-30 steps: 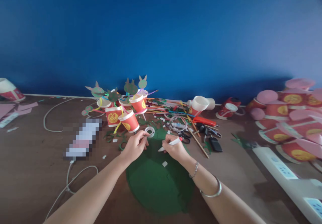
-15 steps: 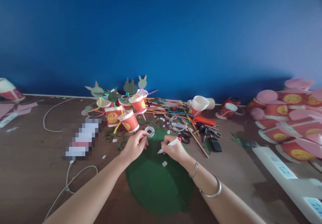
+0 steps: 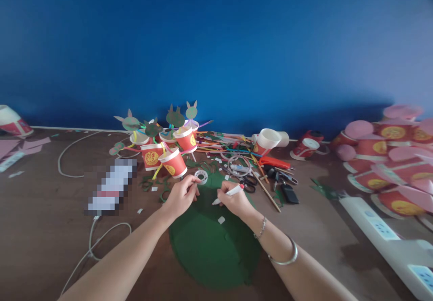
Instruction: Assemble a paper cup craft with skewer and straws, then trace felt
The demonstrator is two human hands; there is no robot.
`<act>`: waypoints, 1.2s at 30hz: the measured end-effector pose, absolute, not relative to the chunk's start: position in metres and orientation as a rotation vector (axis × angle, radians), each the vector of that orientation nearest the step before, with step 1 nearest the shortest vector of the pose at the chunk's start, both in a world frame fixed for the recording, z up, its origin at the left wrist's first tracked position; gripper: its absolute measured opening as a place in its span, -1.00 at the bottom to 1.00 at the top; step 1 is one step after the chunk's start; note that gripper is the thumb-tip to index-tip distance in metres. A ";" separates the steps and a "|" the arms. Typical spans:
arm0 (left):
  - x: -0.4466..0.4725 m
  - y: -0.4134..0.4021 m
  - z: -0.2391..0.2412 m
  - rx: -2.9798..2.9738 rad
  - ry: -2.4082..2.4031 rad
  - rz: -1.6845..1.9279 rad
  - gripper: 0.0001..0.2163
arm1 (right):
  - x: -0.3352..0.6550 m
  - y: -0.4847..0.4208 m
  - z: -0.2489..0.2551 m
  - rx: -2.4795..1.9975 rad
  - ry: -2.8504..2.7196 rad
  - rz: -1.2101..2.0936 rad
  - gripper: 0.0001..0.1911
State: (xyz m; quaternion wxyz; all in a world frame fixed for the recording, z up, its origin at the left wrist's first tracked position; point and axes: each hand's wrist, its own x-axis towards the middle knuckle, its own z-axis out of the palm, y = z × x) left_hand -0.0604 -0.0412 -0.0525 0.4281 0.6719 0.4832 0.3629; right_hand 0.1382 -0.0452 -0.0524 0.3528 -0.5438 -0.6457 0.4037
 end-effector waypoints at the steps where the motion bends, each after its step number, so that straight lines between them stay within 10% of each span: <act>1: -0.060 -0.041 -0.052 1.678 1.206 0.908 -0.84 | 0.138 -0.045 -0.052 -1.411 -1.665 1.039 -0.76; 36: -0.061 -0.041 -0.054 1.670 1.205 0.924 -0.84 | 0.138 -0.046 -0.052 -1.403 -1.697 1.050 -0.74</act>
